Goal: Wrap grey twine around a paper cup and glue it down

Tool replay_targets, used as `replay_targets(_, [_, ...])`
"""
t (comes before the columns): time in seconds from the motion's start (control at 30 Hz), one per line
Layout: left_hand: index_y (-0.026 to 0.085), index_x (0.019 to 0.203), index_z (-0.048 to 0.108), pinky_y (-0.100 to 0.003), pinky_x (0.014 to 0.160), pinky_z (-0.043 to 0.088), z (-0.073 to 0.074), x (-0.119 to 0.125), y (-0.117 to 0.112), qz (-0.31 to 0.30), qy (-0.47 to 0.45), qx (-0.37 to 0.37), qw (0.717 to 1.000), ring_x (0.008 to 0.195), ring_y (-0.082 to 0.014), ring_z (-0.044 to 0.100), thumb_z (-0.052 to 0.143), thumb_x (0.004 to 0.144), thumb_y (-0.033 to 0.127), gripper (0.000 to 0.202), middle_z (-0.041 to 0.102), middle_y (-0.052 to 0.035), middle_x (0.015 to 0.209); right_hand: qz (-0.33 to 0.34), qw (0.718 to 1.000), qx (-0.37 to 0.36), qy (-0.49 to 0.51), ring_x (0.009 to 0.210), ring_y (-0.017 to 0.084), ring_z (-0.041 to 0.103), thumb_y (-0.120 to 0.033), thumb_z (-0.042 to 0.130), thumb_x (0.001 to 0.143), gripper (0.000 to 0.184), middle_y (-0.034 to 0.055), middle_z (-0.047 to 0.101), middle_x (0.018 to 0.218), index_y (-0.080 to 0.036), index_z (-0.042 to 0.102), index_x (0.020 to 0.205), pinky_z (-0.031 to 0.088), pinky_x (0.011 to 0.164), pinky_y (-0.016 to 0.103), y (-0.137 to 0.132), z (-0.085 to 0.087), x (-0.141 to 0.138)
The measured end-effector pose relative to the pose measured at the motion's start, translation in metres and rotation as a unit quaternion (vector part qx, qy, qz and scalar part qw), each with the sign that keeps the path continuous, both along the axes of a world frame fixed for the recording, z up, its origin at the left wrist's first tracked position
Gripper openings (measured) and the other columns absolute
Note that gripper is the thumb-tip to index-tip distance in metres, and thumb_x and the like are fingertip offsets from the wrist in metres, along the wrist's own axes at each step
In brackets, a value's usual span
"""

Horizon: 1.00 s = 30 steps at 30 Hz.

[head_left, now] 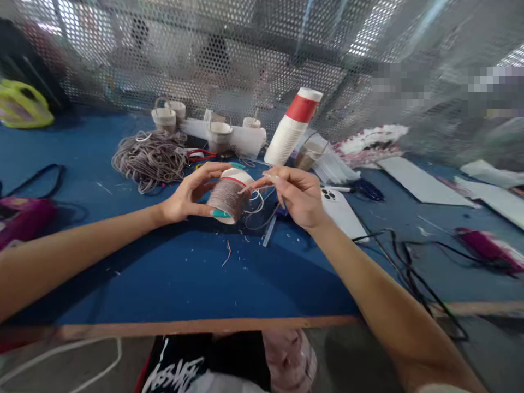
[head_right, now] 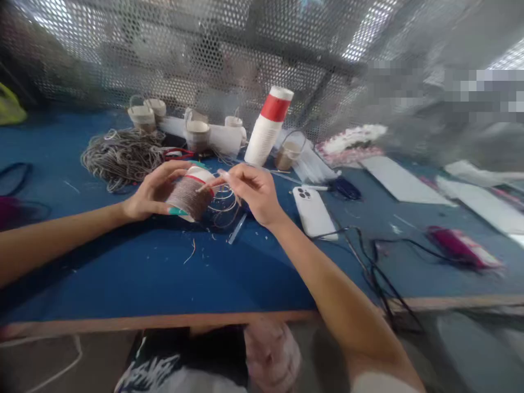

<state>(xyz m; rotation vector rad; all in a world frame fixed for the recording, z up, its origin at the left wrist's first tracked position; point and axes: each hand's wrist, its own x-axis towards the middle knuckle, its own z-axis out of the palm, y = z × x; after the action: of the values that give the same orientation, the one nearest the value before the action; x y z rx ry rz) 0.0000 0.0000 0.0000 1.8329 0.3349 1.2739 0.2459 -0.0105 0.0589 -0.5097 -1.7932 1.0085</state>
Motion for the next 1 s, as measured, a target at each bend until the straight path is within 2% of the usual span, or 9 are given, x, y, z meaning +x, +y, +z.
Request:
replay_targets(0.17, [0.037,0.128,0.067,-0.047,0.106,0.053,-0.0055,-0.0026,0.0038,0.017,0.014,0.025,0.999,0.130,-0.0336,0.050,0.086,0.067,0.048,0.065,0.050,-0.0074,0.129,-0.024,1.000,-0.018,0.006,0.072,0.018,0.073,-0.047,0.075,0.083,0.044,-0.0038,0.050,0.057,-0.021,0.054,0.054,0.052,0.070,0.032,0.0002,0.0004,-0.0003])
replay_targets(0.3, [0.037,0.127,0.068,-0.051,0.110,0.049,-0.0057,-0.0024,0.0032,0.014,0.017,0.021,1.000,0.131,-0.0343,0.048,0.086,0.068,0.046,0.062,0.049,-0.0072,0.128,-0.022,0.999,-0.035,0.004,0.073,0.019,0.072,-0.047,0.075,0.082,0.042,-0.0028,0.055,0.060,-0.022,0.056,0.055,0.053,0.074,0.035,-0.0013,0.0004,0.0003])
replay_targets(0.47, [0.041,0.133,0.063,-0.052,0.113,0.046,-0.0066,-0.0019,0.0033,-0.002,0.002,0.014,1.000,0.130,-0.0337,0.049,0.085,0.069,0.045,0.068,0.048,-0.0060,0.128,-0.013,0.999,-0.029,0.000,0.074,0.018,0.072,-0.044,0.074,0.085,0.040,-0.0003,0.066,0.069,-0.021,0.058,0.056,0.054,0.078,0.035,-0.0016,-0.0004,0.0005])
replay_targets(0.63, [0.038,0.130,0.066,-0.057,0.118,0.038,-0.0066,-0.0045,0.0036,0.015,0.032,0.015,0.999,0.133,-0.0361,0.045,0.085,0.067,0.047,0.066,0.047,-0.0070,0.128,-0.015,0.999,-0.031,-0.004,0.074,0.017,0.071,-0.041,0.073,0.084,0.038,-0.0013,0.063,0.065,-0.021,0.057,0.056,0.053,0.078,0.035,-0.0005,-0.0022,0.0008])
replay_targets(0.83, [0.038,0.134,0.062,-0.051,0.109,0.049,-0.0076,-0.0027,0.0029,-0.017,0.005,-0.007,1.000,0.132,-0.0347,0.049,0.087,0.067,0.043,0.071,0.049,-0.0064,0.130,-0.006,0.999,-0.033,-0.011,0.070,0.014,0.067,-0.039,0.072,0.084,0.037,-0.0003,0.067,0.071,-0.020,0.056,0.057,0.052,0.073,0.034,0.0004,-0.0030,0.0023])
replay_targets(1.0, [0.034,0.132,0.063,-0.050,0.110,0.048,-0.0063,-0.0014,0.0023,-0.019,-0.015,-0.007,1.000,0.127,-0.0337,0.056,0.088,0.067,0.044,0.071,0.055,-0.0070,0.134,0.003,1.000,-0.014,-0.006,0.068,0.013,0.064,-0.032,0.073,0.083,0.032,-0.0012,0.068,0.069,-0.021,0.057,0.057,0.050,0.070,0.032,-0.0003,-0.0014,0.0014])
